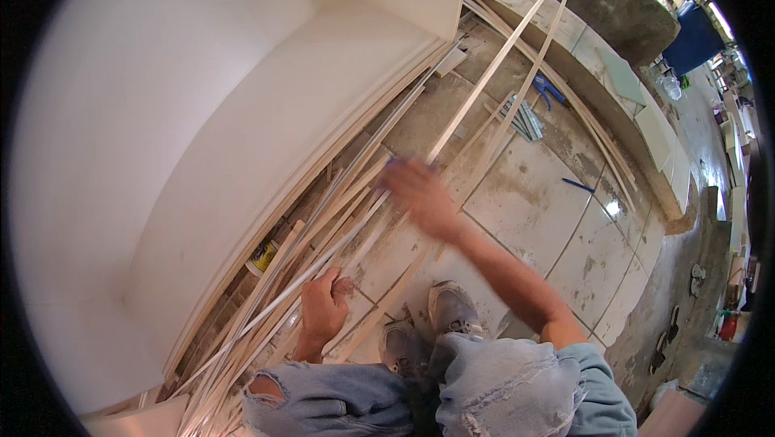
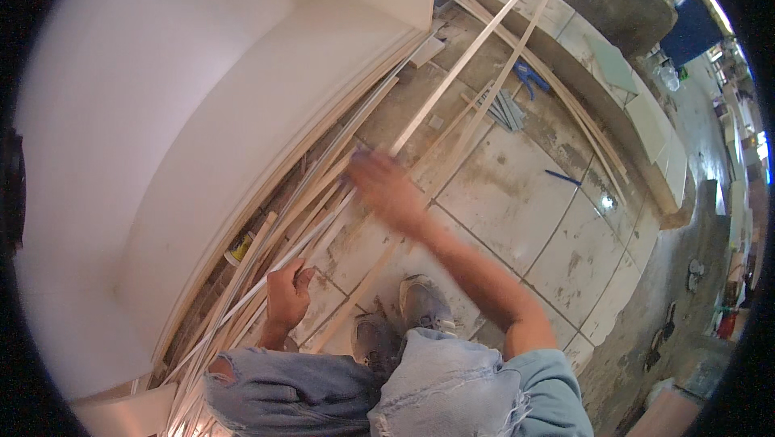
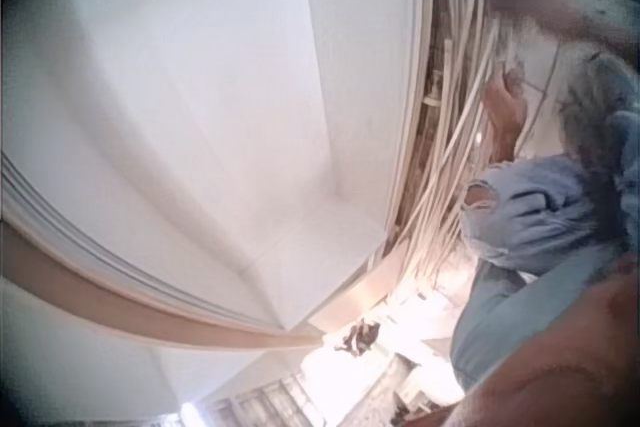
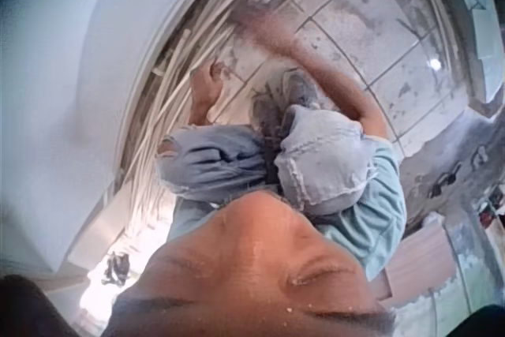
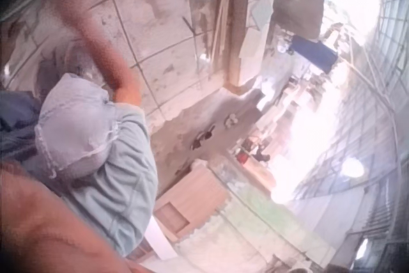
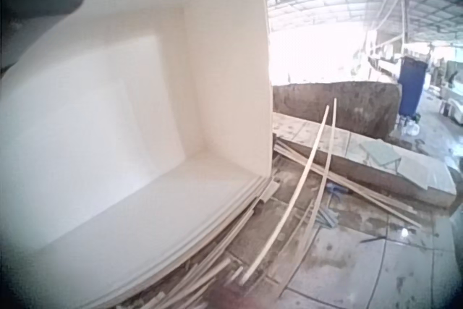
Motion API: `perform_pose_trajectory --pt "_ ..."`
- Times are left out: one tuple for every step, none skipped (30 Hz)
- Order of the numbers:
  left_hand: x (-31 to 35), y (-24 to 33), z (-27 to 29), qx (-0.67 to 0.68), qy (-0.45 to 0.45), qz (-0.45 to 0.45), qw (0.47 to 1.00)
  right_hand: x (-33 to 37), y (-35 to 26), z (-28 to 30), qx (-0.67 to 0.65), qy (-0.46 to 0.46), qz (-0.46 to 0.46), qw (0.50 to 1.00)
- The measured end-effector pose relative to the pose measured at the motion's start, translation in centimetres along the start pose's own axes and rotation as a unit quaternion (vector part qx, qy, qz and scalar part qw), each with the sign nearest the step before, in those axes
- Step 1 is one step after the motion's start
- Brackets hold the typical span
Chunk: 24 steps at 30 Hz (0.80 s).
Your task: The person sands multiple long wooden strips using a sanding block by hand while kneeling on a tiled floor. They then measure one strip against a wooden cabinet, mark the wood with a pen, and cut the strip using a hand saw.
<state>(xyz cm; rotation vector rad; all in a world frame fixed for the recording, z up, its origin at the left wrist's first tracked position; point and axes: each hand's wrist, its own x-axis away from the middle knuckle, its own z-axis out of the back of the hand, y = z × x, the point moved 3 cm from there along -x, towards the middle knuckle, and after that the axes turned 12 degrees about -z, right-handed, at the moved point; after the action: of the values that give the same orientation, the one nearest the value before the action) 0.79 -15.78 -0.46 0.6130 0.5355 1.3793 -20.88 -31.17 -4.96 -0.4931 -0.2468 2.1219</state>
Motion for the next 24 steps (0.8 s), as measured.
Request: perform_pose_trajectory --pt "-0.3 0.1 -1.0 -0.008 0.007 -0.020 1.000 3.5 -3.9 -2.2 -0.074 -0.019 0.042 0.996" --pt "-0.3 0.5 -0.8 0.004 0.010 -0.018 1.000 4.9 -7.2 -3.0 -0.160 -0.028 0.091 0.983" --pt "-0.2 1.1 -0.5 0.015 0.014 -0.016 1.000 4.8 -6.5 -3.2 -0.135 -0.022 0.098 0.986" --pt "0.2 1.1 -0.8 0.030 0.009 -0.011 0.999 4.8 -5.5 -2.6 -0.112 -0.021 0.097 0.989" --pt "0.6 1.0 -1.0 0.010 0.001 -0.016 1.000 4.4 -2.8 -2.4 -0.086 -0.008 0.073 0.994" --pt "0.4 1.0 -1.0 -0.012 0.005 -0.026 1.000 3.7 -0.1 -1.7 -0.057 0.008 0.053 0.997" --pt "0.3 1.0 -1.0 -0.034 0.009 -0.036 0.999 2.1 4.8 -0.8 -0.022 0.037 0.014 0.999" --pt "0.5 0.9 -0.3 -0.044 0.017 -0.035 0.998 -0.3 8.6 0.9 0.011 0.037 -0.027 0.999" --pt "0.4 0.7 -1.2 -0.031 0.017 -0.040 0.999 -0.9 11.9 2.5 0.062 0.024 -0.078 0.995" --pt "0.4 0.6 -1.0 -0.031 0.023 -0.042 0.998 -1.9 12.2 3.0 0.071 0.038 -0.082 0.993" --pt "0.3 0.5 -1.0 -0.039 0.038 -0.043 0.998 -2.6 12.3 3.5 0.083 0.051 -0.089 0.991" --pt "0.2 0.4 -1.0 -0.046 0.053 -0.045 0.997 -3.1 12.3 3.9 0.096 0.063 -0.096 0.989" --pt "0.0 0.5 -1.1 -0.053 0.069 -0.046 0.995 -2.7 10.9 3.0 0.077 0.029 -0.096 0.992" --pt "-0.1 0.3 -0.7 -0.069 0.078 -0.057 0.993 -1.5 6.9 0.8 0.039 0.017 -0.066 0.997" --pt "-0.1 0.4 -0.6 -0.081 0.084 -0.068 0.991 0.0 3.2 -1.0 0.005 0.002 -0.039 0.999" --pt "-0.1 0.5 -0.5 -0.093 0.090 -0.078 0.988 2.2 -0.9 -2.9 -0.040 0.008 0.014 0.999" --pt "0.1 0.4 -0.4 -0.082 0.082 -0.069 0.991 3.3 -5.5 -1.9 -0.070 -0.022 0.046 0.996" --pt "0.5 0.5 -0.5 -0.068 0.067 -0.062 0.993 4.2 -8.7 -0.4 -0.100 -0.053 0.070 0.991" --pt "0.8 0.4 -0.6 -0.056 0.053 -0.055 0.996 4.2 -7.3 -1.6 -0.127 -0.025 0.081 0.988" --pt "0.9 0.3 -0.8 -0.056 0.056 -0.056 0.995 3.4 -4.6 -1.6 -0.109 -0.015 0.062 0.992" --pt "1.1 0.3 -0.8 -0.061 0.060 -0.059 0.995 2.6 -2.2 -1.4 -0.095 -0.004 0.040 0.995" --pt "0.8 0.5 -0.3 -0.067 0.073 -0.066 0.993 0.7 1.5 0.4 -0.031 -0.006 -0.004 0.999" --pt "0.6 0.8 -0.6 -0.066 0.061 -0.061 0.994 -0.4 6.2 2.1 0.007 0.022 -0.029 0.999" --pt "0.4 1.1 -1.4 -0.057 0.045 -0.058 0.996 -0.3 9.6 3.3 0.051 0.044 -0.060 0.996"
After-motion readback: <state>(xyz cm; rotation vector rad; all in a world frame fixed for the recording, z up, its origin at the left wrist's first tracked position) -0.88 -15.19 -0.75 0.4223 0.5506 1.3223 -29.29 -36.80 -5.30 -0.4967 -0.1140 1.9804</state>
